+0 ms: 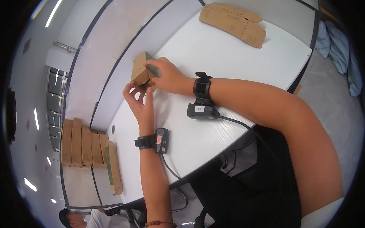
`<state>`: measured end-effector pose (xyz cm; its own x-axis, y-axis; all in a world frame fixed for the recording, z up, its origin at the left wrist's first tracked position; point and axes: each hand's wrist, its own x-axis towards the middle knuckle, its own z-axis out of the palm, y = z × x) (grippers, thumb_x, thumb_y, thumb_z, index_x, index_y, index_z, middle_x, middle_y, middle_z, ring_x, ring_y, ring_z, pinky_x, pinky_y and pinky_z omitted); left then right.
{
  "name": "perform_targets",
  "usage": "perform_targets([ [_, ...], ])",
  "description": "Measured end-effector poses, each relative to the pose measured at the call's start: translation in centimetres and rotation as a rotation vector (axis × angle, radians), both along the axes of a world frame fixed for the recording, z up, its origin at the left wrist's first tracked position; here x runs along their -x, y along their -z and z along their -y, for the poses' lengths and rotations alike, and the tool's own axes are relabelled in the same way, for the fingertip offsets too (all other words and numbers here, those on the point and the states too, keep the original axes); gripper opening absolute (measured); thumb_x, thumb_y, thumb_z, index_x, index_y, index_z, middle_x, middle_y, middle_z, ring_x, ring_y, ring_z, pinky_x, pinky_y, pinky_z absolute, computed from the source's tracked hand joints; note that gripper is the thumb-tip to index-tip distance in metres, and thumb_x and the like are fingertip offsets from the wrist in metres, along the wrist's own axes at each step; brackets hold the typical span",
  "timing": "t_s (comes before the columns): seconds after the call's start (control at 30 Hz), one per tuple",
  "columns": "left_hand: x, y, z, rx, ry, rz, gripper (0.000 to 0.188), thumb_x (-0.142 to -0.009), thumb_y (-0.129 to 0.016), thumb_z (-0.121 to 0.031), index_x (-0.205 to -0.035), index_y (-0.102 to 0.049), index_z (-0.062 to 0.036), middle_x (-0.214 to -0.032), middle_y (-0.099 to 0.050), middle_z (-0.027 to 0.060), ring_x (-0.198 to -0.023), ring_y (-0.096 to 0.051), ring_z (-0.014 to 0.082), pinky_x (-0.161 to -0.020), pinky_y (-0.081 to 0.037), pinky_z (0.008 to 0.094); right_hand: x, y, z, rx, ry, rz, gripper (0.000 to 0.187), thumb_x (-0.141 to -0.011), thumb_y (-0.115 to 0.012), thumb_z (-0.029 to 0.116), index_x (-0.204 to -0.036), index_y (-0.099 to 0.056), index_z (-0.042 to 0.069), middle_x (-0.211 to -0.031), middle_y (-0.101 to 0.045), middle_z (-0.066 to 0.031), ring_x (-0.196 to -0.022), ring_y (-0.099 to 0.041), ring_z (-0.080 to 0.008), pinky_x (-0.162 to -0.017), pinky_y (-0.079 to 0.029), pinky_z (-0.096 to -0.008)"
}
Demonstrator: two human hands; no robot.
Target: The recorder is folding and assembling small green and brown cardboard boxes for wheat straw cups.
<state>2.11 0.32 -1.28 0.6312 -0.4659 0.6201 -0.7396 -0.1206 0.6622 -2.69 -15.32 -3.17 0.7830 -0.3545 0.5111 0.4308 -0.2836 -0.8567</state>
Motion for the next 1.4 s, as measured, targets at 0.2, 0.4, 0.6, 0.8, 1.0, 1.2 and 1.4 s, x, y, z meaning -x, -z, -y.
perform_targets([
  [0.2,-0.3,-0.1,0.2,0.125,0.026,-0.113,0.038,-0.093,-0.058,0.001,-0.128,-0.044,-0.0010,-0.125,-0.046,0.0082,-0.108,-0.050,0.0173,-0.095,-0.049,0.0349,-0.7,0.3,0.5,-0.069,-0.102,0.040,0.053,-0.090,-0.059,-0.001,-0.141,-0.047,0.010,-0.149,-0.044,-0.0129,-0.141,-0.042,-0.0363,-0.119,-0.036,-0.0443],
  [0.4,-1.1,0.3,-0.2,0.087,-0.042,0.025,0.019,-0.094,-0.062,-0.001,-0.112,-0.056,0.0003,-0.121,-0.047,0.0074,-0.107,-0.053,0.0162,-0.087,-0.053,0.0306,-0.4,0.0,-0.2,-0.067,-0.145,0.049,0.052,-0.090,-0.059,-0.002,-0.140,-0.047,0.007,-0.146,-0.047,-0.0126,-0.139,-0.045,-0.0329,-0.119,-0.037,-0.0422],
  [0.6,-0.6,-0.3,-0.7,0.034,0.062,0.112,0.007,-0.093,-0.064,-0.003,-0.097,-0.069,0.0001,-0.128,-0.047,0.0116,-0.116,-0.054,0.0216,-0.094,-0.052,0.0354,-0.4,0.0,0.2,-0.067,-0.084,0.090,0.051,-0.090,-0.058,-0.002,-0.139,-0.046,0.006,-0.146,-0.047,-0.0134,-0.138,-0.046,-0.0332,-0.117,-0.039,-0.0418],
  [0.8,-0.7,0.3,0.0,0.074,-0.049,0.082,0.012,-0.094,-0.069,-0.011,-0.095,-0.068,0.0003,-0.129,-0.047,0.0121,-0.120,-0.054,0.0234,-0.093,-0.053,0.0372,-0.2,-0.1,-0.2,-0.101,-0.085,0.100,0.052,-0.090,-0.059,0.000,-0.140,-0.045,0.007,-0.146,-0.046,-0.0138,-0.138,-0.046,-0.0324,-0.115,-0.040,-0.0418],
  [1.0,0.6,0.3,1.3,0.208,-0.221,-0.055,0.015,-0.093,-0.073,-0.011,-0.100,-0.066,-0.0005,-0.122,-0.052,0.0111,-0.109,-0.056,0.0200,-0.095,-0.048,0.0363,-0.1,0.4,-0.8,-0.007,-0.029,0.177,0.048,-0.090,-0.061,0.000,-0.135,-0.048,0.010,-0.140,-0.044,-0.0129,-0.138,-0.041,-0.0299,-0.106,-0.049,-0.0386],
  [1.2,0.9,0.4,1.4,0.362,-0.223,-0.215,0.039,-0.089,-0.074,-0.005,-0.121,-0.052,-0.0046,-0.117,-0.053,0.0085,-0.109,-0.052,0.0174,-0.094,-0.045,0.0352,0.0,0.3,-1.4,0.073,0.004,0.189,0.045,-0.091,-0.059,0.000,-0.133,-0.049,0.012,-0.144,-0.038,-0.0133,-0.136,-0.042,-0.0312,-0.092,-0.060,-0.0376],
  [1.4,1.4,-0.2,1.5,0.349,-0.204,-0.157,0.048,-0.092,-0.070,-0.003,-0.135,-0.049,-0.0040,-0.118,-0.054,0.0092,-0.116,-0.051,0.0182,-0.095,-0.046,0.0371,0.2,0.0,-1.3,0.078,-0.043,0.203,0.046,-0.090,-0.060,0.001,-0.133,-0.048,0.011,-0.143,-0.040,-0.0124,-0.135,-0.043,-0.0313,-0.089,-0.061,-0.0386],
])
